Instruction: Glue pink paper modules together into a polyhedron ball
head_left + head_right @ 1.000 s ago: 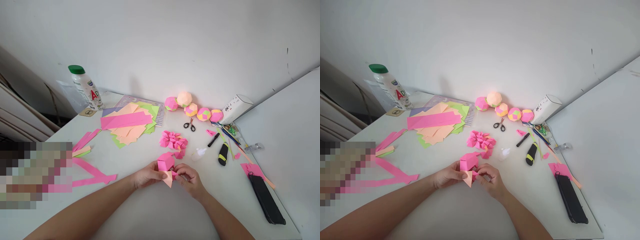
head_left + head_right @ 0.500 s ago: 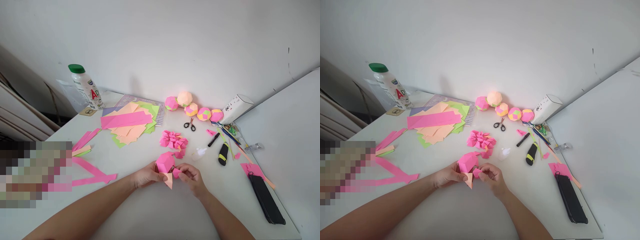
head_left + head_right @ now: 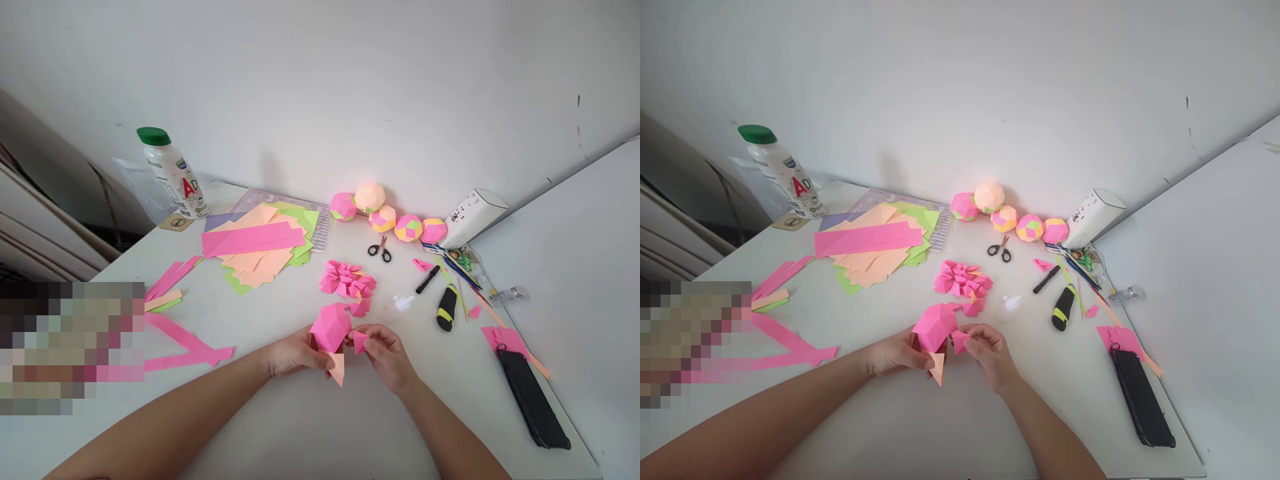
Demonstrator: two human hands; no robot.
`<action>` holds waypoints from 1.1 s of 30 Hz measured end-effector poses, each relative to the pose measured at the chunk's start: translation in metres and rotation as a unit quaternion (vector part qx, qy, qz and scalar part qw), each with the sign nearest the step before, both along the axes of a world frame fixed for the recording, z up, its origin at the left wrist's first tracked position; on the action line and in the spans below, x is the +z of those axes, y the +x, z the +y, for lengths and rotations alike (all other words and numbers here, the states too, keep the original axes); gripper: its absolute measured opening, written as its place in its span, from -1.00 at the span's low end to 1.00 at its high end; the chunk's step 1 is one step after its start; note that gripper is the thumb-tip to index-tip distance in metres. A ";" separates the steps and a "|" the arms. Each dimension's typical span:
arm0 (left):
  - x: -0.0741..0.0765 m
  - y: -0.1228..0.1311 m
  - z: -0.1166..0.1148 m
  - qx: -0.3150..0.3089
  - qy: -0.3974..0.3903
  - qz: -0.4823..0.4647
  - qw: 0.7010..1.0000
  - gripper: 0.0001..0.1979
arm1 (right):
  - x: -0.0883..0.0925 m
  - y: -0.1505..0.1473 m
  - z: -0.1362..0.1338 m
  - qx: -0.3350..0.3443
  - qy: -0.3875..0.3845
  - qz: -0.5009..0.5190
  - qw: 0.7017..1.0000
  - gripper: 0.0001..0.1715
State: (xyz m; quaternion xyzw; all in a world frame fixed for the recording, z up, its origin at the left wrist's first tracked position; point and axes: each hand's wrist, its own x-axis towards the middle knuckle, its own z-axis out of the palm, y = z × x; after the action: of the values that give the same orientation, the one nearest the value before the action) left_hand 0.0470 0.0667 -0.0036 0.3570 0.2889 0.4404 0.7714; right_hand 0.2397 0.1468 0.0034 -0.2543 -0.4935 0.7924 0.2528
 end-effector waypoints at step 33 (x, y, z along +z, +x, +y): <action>-0.013 0.003 0.001 0.044 -0.003 -0.087 0.995 -0.72 | 0.000 0.001 0.003 -0.010 0.027 0.017 0.999 -0.91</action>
State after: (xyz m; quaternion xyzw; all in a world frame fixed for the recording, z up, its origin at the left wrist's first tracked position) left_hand 0.0497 0.0672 -0.0171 0.3016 0.2382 0.5024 0.7745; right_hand 0.2403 0.1494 0.0033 -0.2395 -0.5076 0.7803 0.2760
